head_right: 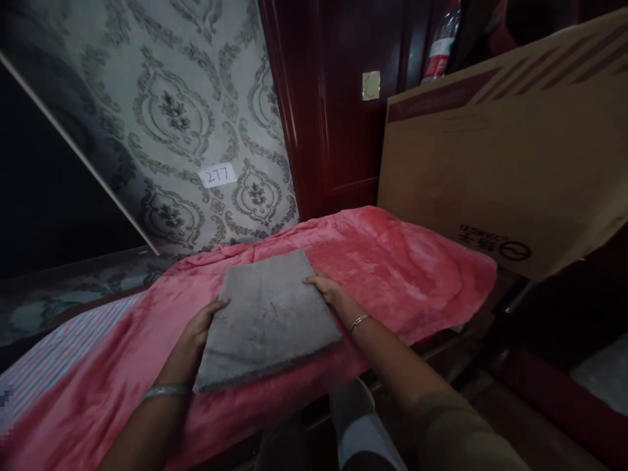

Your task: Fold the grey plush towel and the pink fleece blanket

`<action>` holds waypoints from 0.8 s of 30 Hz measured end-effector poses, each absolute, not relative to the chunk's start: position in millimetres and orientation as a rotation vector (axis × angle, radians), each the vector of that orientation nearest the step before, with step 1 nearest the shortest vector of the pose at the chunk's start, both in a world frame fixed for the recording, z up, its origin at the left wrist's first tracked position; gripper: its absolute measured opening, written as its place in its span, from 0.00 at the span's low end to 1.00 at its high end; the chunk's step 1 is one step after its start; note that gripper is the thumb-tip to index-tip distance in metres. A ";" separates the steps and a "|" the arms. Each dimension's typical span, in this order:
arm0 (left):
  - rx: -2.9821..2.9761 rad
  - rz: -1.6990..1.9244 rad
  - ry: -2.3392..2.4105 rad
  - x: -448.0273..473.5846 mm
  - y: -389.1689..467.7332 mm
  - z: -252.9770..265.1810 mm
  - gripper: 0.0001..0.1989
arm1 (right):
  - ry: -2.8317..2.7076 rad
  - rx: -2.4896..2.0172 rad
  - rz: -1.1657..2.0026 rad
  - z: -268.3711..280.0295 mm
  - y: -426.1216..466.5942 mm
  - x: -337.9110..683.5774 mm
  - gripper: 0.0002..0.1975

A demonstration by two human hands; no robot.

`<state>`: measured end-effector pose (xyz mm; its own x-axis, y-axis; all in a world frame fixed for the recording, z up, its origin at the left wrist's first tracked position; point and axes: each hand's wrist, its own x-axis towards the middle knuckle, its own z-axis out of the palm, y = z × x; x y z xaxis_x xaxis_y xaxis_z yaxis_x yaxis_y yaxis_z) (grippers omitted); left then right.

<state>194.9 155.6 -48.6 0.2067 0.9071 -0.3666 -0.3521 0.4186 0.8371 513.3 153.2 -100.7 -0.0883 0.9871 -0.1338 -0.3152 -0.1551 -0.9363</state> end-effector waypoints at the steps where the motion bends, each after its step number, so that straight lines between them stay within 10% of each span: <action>1: 0.717 1.011 1.012 197.1 156.6 -45.9 0.31 | -0.926 -1.033 1.492 -98.0 152.8 512.2 0.28; 24: 1.284 0.686 0.473 463.5 85.5 110.5 0.34 | -0.638 -1.020 0.565 76.1 -145.8 678.2 0.26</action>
